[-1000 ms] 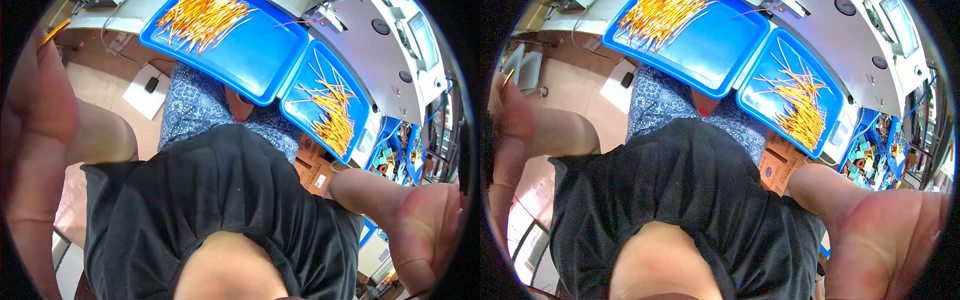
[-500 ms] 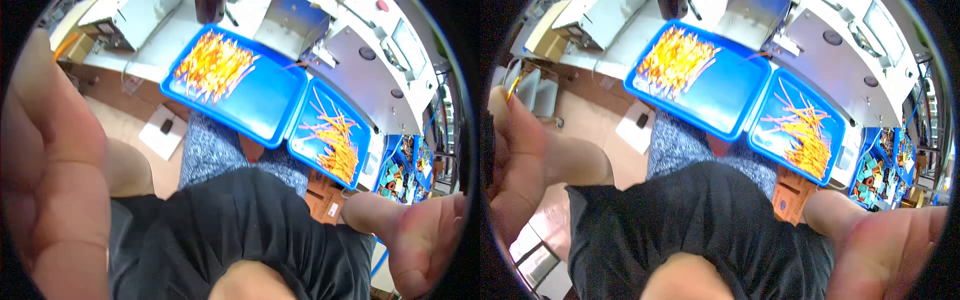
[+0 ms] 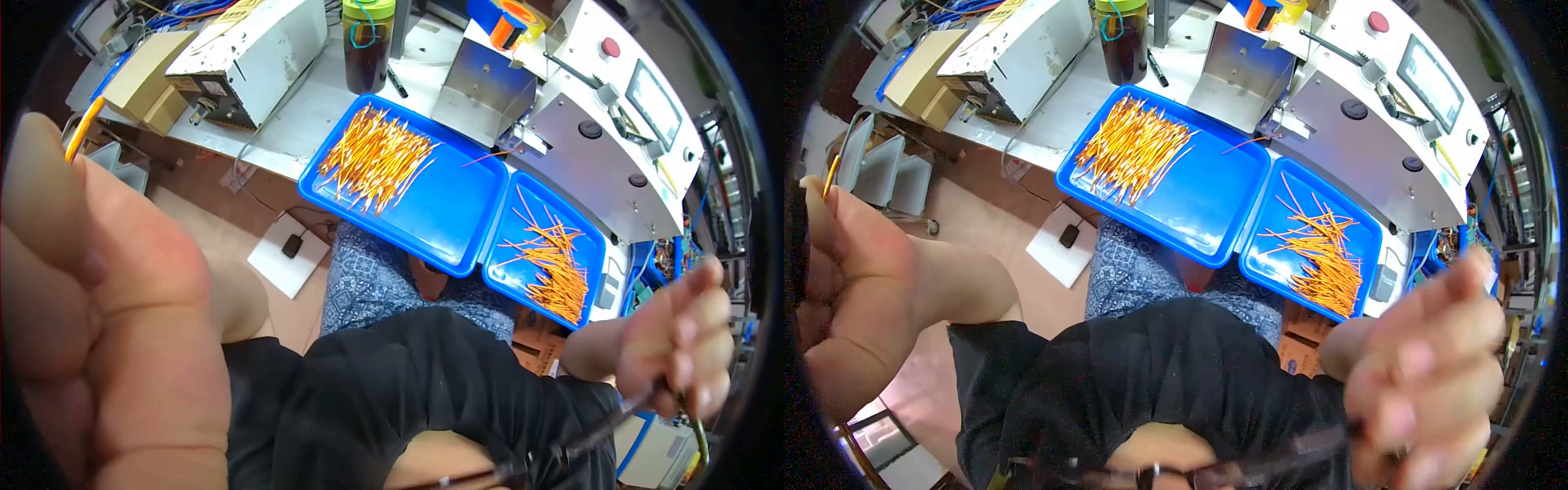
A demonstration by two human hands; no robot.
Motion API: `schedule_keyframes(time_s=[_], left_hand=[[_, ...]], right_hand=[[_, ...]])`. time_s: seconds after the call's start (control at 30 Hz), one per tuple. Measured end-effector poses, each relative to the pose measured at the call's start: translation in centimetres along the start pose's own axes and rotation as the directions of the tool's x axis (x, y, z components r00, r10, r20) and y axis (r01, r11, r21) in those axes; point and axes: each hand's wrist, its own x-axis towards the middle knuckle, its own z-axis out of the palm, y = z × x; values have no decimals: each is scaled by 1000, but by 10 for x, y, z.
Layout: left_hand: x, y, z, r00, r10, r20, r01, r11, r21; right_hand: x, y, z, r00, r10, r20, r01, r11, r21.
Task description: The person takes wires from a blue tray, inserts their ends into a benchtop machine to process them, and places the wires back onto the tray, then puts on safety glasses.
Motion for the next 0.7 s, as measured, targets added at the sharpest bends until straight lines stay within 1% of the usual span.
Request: schedule_keyframes(time_s=[0.03,0.1,0.13,0.2,0.27,0.33,0.4,0.43,0.53,0.6,0.67,0.7], left_hand=[[0,4,0,1000,9,-11,-9,1000,4],[-4,9,-3,999,35,-35,-34,999,18],[-9,12,-6,998,43,-51,-42,999,33],[-16,19,-10,995,65,-73,-62,997,47],[-25,20,-13,992,82,-98,-78,996,48],[-31,19,-18,988,93,-119,-90,995,32],[-36,20,-19,983,113,-141,-108,993,40],[-38,22,-22,982,122,-144,-115,992,54],[-49,35,-36,976,148,-161,-131,985,109],[-52,42,-43,976,149,-161,-125,981,149],[-54,48,-51,973,162,-166,-132,974,182],[-55,49,-56,971,168,-167,-136,972,190]], right_hand=[[-1,3,10,1000,21,-3,-21,1000,6],[-10,11,30,991,135,1,-135,990,42],[-13,15,35,982,185,45,-188,977,100],[-16,20,53,961,240,136,-249,967,51],[-18,31,68,901,336,274,-352,936,9],[-37,61,79,848,376,373,-421,906,46],[-47,86,82,798,429,422,-453,890,-50],[-48,93,82,772,493,402,-497,862,-101],[-39,124,73,724,589,360,-528,808,-260],[-28,152,68,730,621,284,-548,781,-299],[-3,179,63,731,635,250,-531,759,-376],[9,196,60,782,584,220,-466,781,-417]])
